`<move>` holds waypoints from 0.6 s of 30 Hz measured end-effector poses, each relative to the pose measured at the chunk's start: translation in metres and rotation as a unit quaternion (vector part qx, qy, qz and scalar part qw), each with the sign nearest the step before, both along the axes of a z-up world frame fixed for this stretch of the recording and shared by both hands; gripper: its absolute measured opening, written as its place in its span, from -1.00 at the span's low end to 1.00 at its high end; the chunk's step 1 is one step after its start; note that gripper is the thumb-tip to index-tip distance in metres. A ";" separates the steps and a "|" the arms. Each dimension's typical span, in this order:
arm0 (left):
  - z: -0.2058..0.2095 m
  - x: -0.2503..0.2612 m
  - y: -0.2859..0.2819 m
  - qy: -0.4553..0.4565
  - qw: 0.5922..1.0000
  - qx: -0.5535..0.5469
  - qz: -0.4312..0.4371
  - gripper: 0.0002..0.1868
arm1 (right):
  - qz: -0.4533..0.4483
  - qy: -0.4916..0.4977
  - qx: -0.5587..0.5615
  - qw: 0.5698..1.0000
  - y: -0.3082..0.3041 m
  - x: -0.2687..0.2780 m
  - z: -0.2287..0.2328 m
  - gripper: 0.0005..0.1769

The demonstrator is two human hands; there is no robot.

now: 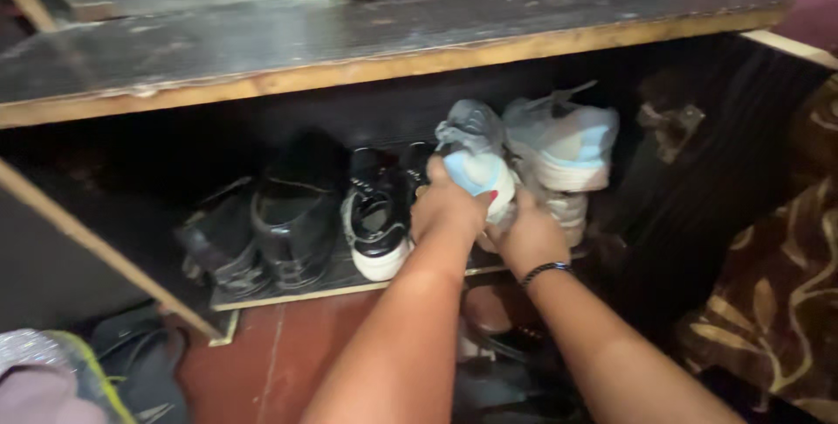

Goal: The person organizes a collection of shoes on the floor and a low shelf. They pick up a pair of light blue sneakers, tie the laces, and place them on the shelf. Then they pick up a pair of beige sneakers, tie the laces, and place them on the shelf as well.

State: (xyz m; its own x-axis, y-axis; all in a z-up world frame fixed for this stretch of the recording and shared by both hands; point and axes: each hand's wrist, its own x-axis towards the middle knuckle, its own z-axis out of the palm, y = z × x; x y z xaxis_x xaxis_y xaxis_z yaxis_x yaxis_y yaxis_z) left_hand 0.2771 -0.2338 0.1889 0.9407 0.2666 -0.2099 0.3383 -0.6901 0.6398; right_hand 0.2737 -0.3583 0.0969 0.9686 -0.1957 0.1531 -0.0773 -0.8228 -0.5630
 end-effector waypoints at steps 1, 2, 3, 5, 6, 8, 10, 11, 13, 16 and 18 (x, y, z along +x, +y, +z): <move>0.002 0.004 -0.004 -0.017 1.000 0.008 0.002 0.06 | -0.005 0.017 -0.024 1.000 -0.002 0.004 -0.002 -0.21; 0.004 0.006 -0.008 -0.033 0.999 0.015 0.006 0.03 | -0.013 -0.001 -0.008 1.000 -0.002 0.010 -0.005 -0.32; 0.008 0.010 -0.012 -0.054 0.998 0.043 -0.013 -0.04 | -0.021 -0.020 0.008 1.000 -0.001 0.018 -0.008 -0.42; 0.018 0.018 -0.019 -0.091 0.989 0.101 -0.051 -0.17 | -0.029 -0.052 0.035 0.998 -0.002 0.025 -0.020 -0.58; 0.022 0.023 -0.023 -0.110 0.984 0.118 -0.072 -0.20 | -0.029 -0.069 0.044 0.996 -0.003 0.029 -0.026 -0.64; 0.028 0.031 -0.029 -0.150 0.970 0.152 -0.113 -0.26 | -0.024 -0.082 0.089 0.992 -0.011 0.032 -0.036 -0.66; 0.026 0.031 -0.039 -0.158 0.969 0.132 -0.136 -0.34 | -0.015 -0.077 0.162 0.984 -0.023 0.036 -0.041 -0.60; 0.025 0.032 -0.044 -0.163 0.968 0.122 -0.147 -0.39 | -0.009 -0.084 0.207 0.975 -0.022 0.039 -0.043 -0.58; 0.025 0.038 -0.055 -0.133 0.969 0.127 -0.166 -0.38 | -0.010 -0.098 0.288 0.953 -0.027 0.038 -0.046 -0.53; 0.025 0.046 -0.062 -0.107 0.970 0.131 -0.174 -0.27 | 0.004 -0.087 0.453 0.887 -0.021 0.025 -0.044 -0.43; 0.024 0.047 -0.061 -0.102 0.969 0.134 -0.181 -0.25 | -0.034 -0.095 0.383 0.918 -0.018 0.018 -0.032 -0.30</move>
State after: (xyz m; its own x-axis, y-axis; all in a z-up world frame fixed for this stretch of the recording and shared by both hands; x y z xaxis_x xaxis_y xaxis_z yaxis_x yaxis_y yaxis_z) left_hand 0.3243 -0.2947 0.2133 0.9973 -0.0696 0.0219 -0.0720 -0.8903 0.4496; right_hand 0.2919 -0.3762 0.0654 0.9203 -0.3750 0.1115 0.0468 -0.1774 -0.9830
